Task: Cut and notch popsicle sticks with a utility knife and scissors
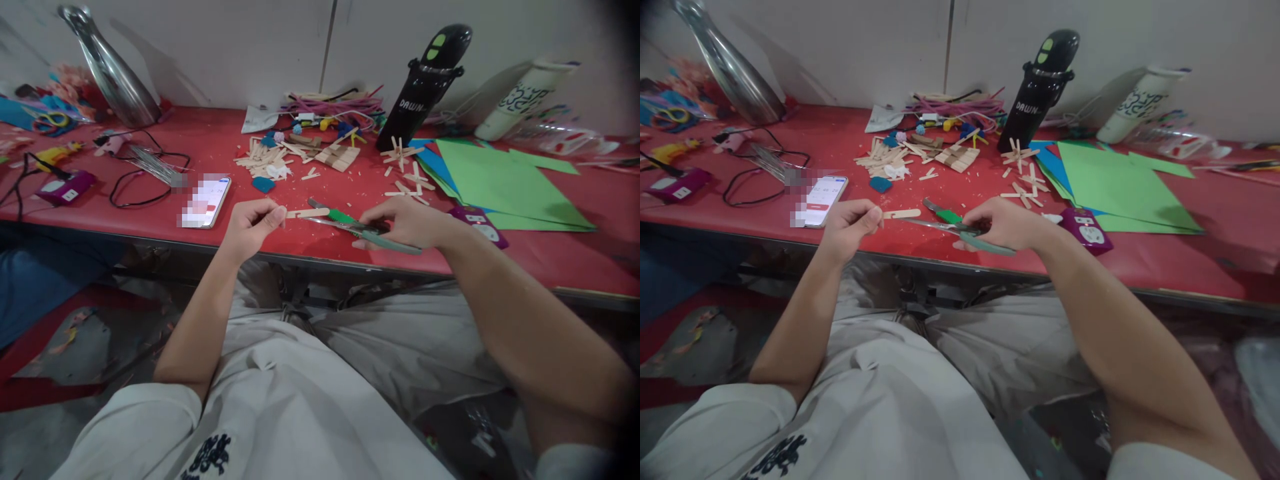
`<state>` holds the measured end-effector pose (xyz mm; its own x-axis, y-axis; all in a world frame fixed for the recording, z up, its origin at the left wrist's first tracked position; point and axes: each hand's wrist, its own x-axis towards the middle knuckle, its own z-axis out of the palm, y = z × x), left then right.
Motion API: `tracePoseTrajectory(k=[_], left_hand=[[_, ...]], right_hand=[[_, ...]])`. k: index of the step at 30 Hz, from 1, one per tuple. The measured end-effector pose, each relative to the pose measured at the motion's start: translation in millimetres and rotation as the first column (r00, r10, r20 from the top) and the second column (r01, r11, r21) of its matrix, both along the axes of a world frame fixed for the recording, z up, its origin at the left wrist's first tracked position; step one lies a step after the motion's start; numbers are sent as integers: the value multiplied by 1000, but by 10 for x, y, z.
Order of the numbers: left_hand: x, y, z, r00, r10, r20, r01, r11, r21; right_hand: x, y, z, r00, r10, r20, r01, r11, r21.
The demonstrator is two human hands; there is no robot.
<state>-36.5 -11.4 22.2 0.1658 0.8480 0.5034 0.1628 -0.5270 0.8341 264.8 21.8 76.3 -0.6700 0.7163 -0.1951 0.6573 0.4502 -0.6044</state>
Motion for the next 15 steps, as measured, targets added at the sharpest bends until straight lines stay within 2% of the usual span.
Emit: tracePoseTrajectory(k=[7, 12, 15], left_hand=[[-17, -3, -24, 999, -32, 7, 33, 998, -47], [-14, 42, -143, 981, -138, 135, 155, 980, -127], [-10, 53, -179, 977, -145, 154, 167, 976, -142]], right_hand=[[16, 11, -21, 1000, 12, -2, -12, 1000, -4], [-4, 2, -17, 999, 30, -26, -32, 998, -56], [-8, 0, -17, 999, 31, -25, -32, 998, -57]])
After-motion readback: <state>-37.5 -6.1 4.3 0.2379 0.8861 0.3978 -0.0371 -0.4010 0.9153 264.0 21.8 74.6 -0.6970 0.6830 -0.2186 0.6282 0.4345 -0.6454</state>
